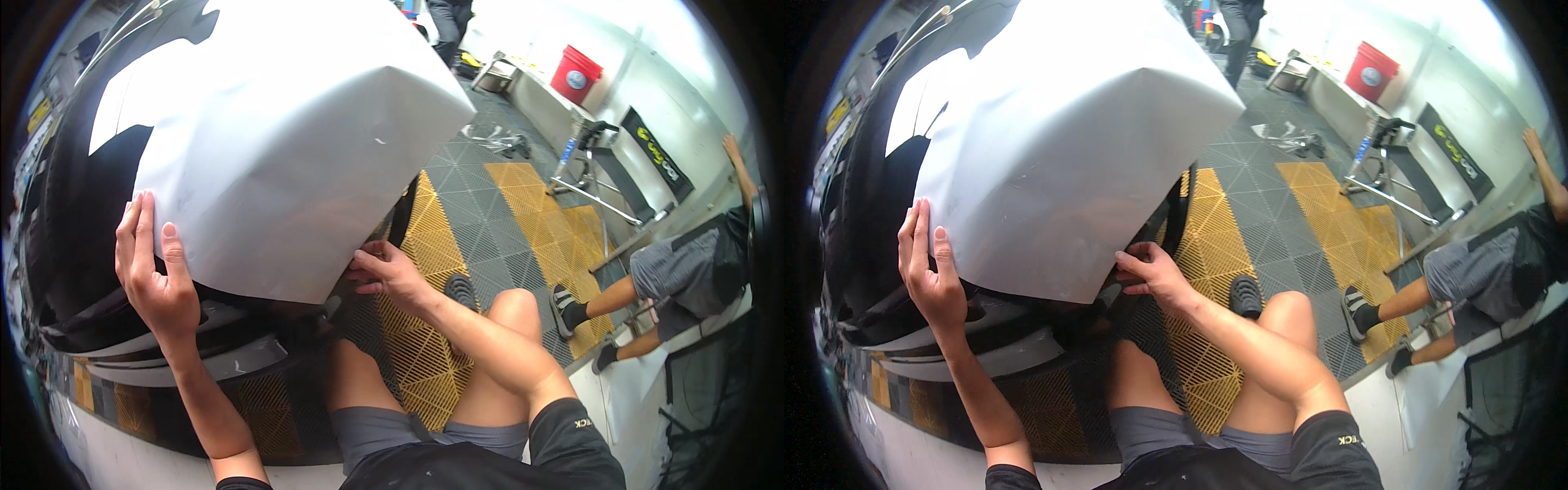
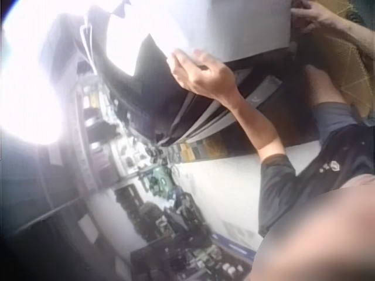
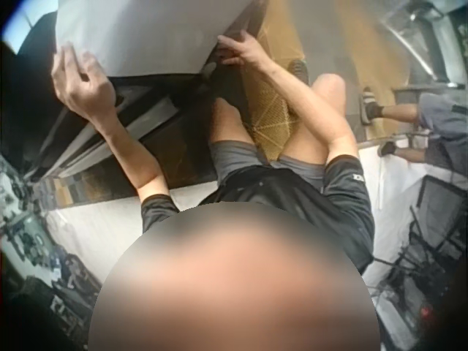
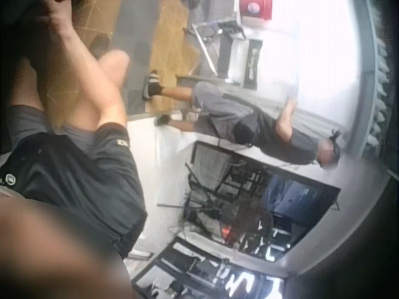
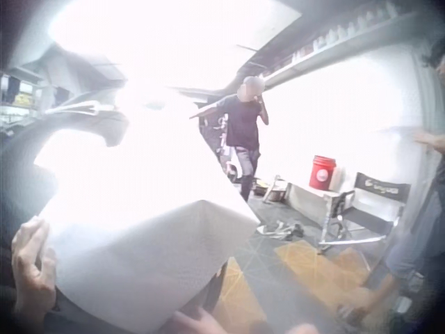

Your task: The person applies a white vinyl wrap to the front bumper of a black car, smoothing it with a squeegee. They then roll up the remaining vinyl and place it inside the car, followed by measuring the hood with a tape measure.

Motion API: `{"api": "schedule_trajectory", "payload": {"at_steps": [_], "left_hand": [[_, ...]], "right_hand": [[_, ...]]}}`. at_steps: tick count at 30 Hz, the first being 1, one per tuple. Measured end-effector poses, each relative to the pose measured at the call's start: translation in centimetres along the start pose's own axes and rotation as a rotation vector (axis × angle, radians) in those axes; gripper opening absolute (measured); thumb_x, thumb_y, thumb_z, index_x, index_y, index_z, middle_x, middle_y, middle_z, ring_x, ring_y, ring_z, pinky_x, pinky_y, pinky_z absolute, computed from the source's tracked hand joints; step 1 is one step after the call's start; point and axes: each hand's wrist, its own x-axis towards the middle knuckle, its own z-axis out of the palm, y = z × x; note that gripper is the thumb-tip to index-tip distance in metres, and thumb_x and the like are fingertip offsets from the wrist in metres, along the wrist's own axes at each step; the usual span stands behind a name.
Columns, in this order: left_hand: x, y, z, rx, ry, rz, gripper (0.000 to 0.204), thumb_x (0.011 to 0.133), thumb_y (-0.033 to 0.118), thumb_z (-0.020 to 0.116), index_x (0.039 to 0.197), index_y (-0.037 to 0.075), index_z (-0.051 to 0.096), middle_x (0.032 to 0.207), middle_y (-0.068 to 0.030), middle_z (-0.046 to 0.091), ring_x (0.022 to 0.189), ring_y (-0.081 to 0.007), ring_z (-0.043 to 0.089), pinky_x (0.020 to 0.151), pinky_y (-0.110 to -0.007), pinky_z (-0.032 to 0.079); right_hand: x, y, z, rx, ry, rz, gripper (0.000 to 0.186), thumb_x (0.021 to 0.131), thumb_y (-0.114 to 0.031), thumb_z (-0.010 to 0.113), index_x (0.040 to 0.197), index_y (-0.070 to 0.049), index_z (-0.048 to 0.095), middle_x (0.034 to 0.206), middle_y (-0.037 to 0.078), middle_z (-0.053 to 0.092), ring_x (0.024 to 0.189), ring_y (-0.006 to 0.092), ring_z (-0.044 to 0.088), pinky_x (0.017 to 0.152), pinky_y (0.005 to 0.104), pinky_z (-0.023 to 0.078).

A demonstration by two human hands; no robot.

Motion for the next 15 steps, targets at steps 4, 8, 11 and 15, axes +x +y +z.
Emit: {"api": "schedule_trajectory", "payload": {"at_steps": [4, 8, 11, 15], "left_hand": [[0.3, -0.1, 0.0, -0.031, 0.000, -0.003, 0.041, 0.098, 0.017, 0.052, 0.135, 0.002, 0.063, 0.137, -0.0161, 0.061, 0.132, -0.0345, 0.053, 0.115, -0.047, 0.035], [0.3, 0.3, -0.1, -0.004, 0.008, -0.017, 0.041, 0.097, 0.016, 0.052, 0.134, 0.001, 0.063, 0.136, -0.0171, 0.061, 0.131, -0.0351, 0.054, 0.115, -0.046, 0.036], [0.4, 0.5, -0.2, -0.031, 0.017, -0.013, 0.042, 0.096, 0.016, 0.053, 0.133, -0.001, 0.063, 0.134, -0.0180, 0.062, 0.131, -0.0354, 0.054, 0.114, -0.046, 0.036], [0.3, 0.2, -0.2, 0.002, 0.024, -0.005, 0.041, 0.095, 0.017, 0.054, 0.129, -0.003, 0.065, 0.131, -0.0190, 0.063, 0.127, -0.0353, 0.056, 0.113, -0.045, 0.037]], "right_hand": [[0.8, 1.7, 0.9, 0.072, -0.006, 0.016, 0.063, 0.095, -0.044, 0.071, 0.131, 0.003, 0.047, 0.118, 0.012, 0.061, 0.108, 0.0218, 0.062, 0.090, 0.0382, 0.054], [0.9, 2.1, 1.4, 0.085, -0.027, 0.015, 0.051, 0.096, -0.042, 0.069, 0.120, 0.001, 0.055, 0.109, 0.008, 0.064, 0.101, 0.0180, 0.063, 0.085, 0.0348, 0.054], [0.7, 2.4, 2.0, 0.070, 0.008, -0.039, 0.042, 0.098, -0.040, 0.068, 0.111, 0.000, 0.065, 0.105, 0.006, 0.068, 0.096, 0.0147, 0.064, 0.080, 0.0315, 0.053], [1.2, 2.8, 2.4, 0.020, 0.114, -0.024, 0.043, 0.100, -0.038, 0.066, 0.116, 0.001, 0.064, 0.107, 0.008, 0.070, 0.094, 0.0168, 0.066, 0.080, 0.0339, 0.056]]}}
